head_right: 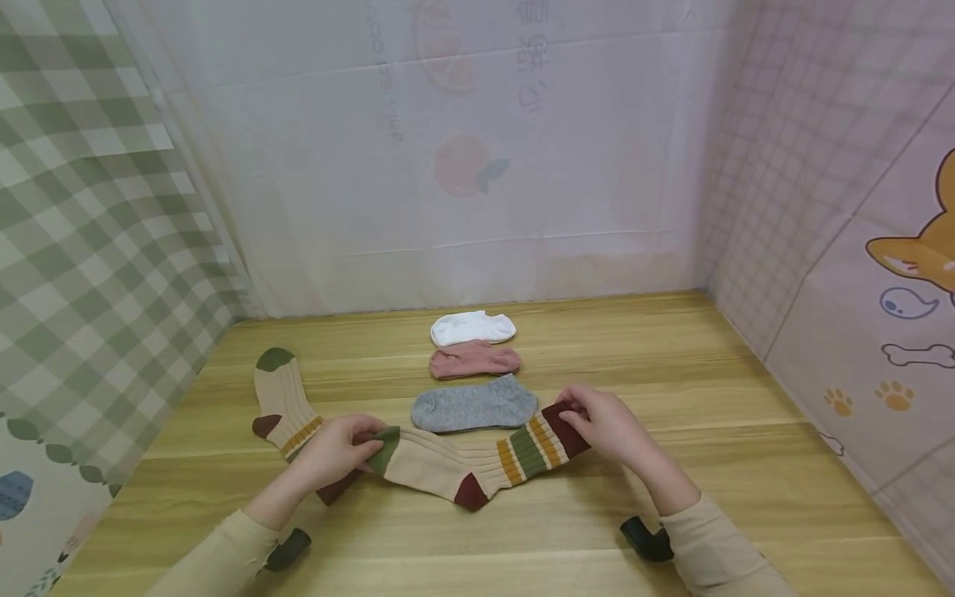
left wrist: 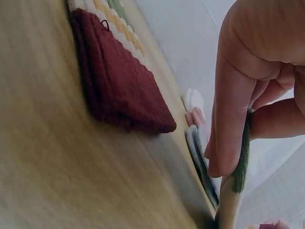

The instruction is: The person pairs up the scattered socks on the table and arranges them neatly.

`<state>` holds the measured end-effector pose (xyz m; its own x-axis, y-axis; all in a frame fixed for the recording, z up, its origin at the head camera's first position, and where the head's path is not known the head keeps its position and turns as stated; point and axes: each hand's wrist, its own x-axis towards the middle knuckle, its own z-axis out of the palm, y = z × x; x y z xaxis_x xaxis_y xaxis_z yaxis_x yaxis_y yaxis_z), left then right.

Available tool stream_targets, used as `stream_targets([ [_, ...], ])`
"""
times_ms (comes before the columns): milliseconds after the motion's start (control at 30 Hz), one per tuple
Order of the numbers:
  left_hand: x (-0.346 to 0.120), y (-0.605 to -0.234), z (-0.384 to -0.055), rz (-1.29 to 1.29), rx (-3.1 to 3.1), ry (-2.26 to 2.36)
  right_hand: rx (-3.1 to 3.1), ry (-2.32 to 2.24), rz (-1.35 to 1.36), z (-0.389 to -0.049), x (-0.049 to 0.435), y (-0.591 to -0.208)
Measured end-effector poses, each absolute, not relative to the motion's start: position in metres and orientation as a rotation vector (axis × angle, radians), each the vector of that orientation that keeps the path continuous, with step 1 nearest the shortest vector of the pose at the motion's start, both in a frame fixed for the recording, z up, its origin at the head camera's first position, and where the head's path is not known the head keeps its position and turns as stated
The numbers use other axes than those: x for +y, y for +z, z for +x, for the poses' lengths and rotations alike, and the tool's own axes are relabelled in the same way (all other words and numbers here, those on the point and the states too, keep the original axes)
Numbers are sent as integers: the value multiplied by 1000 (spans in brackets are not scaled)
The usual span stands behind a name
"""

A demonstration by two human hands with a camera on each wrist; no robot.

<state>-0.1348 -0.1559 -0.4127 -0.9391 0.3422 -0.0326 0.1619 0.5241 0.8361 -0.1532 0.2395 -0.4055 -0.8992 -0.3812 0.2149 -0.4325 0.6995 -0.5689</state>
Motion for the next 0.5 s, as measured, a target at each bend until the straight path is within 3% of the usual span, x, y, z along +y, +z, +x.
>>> stream_targets([
  [500, -155, -417, -137, 427, 2639, 1239, -2919, 921, 683, -155, 245, -409],
])
